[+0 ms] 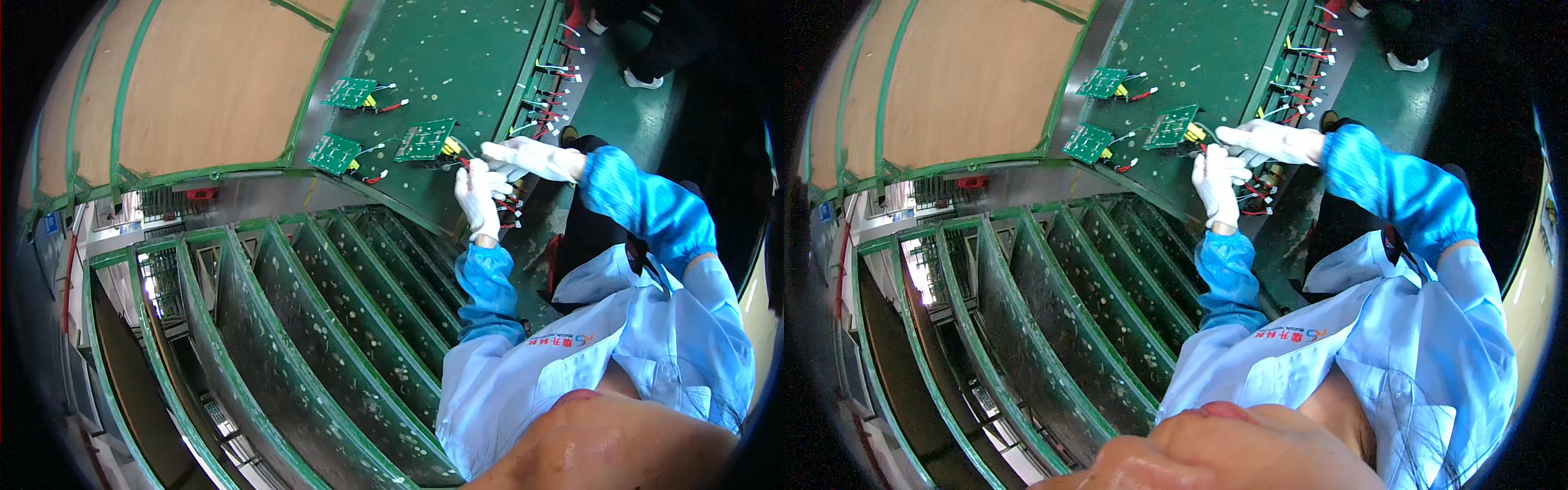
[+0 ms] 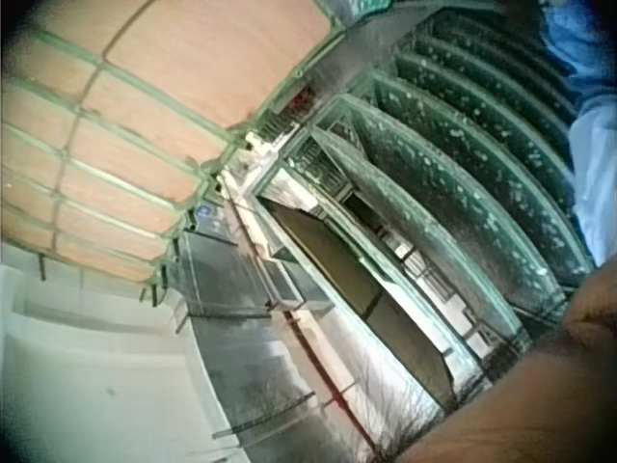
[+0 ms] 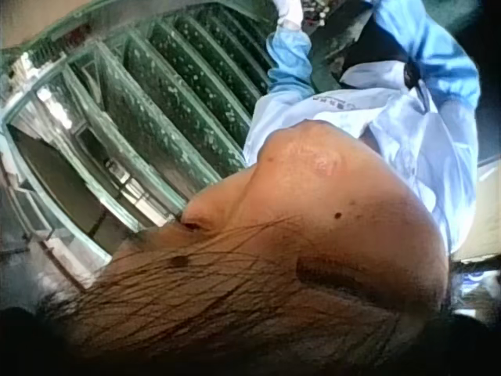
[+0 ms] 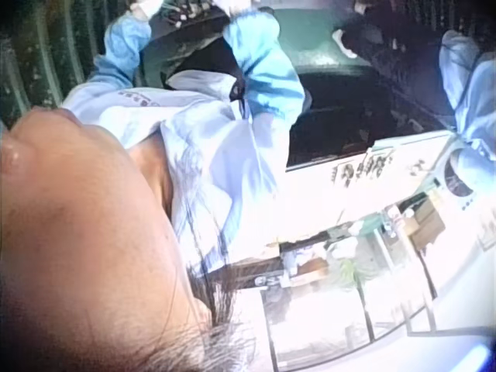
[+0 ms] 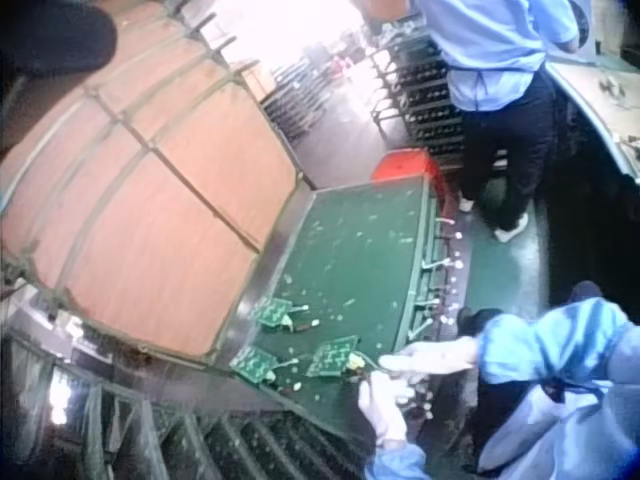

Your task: The recorder is assembling electronic components, specifically transformers and other parts, onto a PCB, and then applying adhesive tape.

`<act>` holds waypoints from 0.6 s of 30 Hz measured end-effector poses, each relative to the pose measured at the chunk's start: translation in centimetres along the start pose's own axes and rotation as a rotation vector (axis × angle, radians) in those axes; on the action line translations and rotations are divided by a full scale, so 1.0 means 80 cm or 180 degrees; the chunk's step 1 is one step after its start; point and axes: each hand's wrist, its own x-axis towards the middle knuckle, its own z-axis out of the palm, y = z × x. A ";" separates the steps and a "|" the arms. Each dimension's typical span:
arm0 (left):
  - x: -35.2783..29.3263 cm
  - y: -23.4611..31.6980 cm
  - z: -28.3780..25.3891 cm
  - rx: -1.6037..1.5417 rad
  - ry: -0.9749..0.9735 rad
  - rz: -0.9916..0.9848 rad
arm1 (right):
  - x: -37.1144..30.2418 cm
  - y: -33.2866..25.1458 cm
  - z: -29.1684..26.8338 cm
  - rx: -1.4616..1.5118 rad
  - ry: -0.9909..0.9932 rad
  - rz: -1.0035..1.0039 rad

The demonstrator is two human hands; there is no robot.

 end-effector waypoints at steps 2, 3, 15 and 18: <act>-0.017 -0.005 0.007 0.0022 -0.0024 0.0016 | 0.041 -0.012 0.001 -0.0269 -0.0930 0.0649; -0.027 0.000 0.007 0.0157 -0.0126 0.0070 | 0.038 -0.028 0.005 -0.0623 -0.1042 0.0641; 0.014 0.038 -0.101 0.1773 0.1001 0.1894 | 0.098 0.033 -0.058 0.2997 -0.1542 0.0222; 0.102 0.028 -0.183 0.3697 0.1430 0.2105 | 0.108 -0.029 -0.064 0.3153 -0.1242 -0.0631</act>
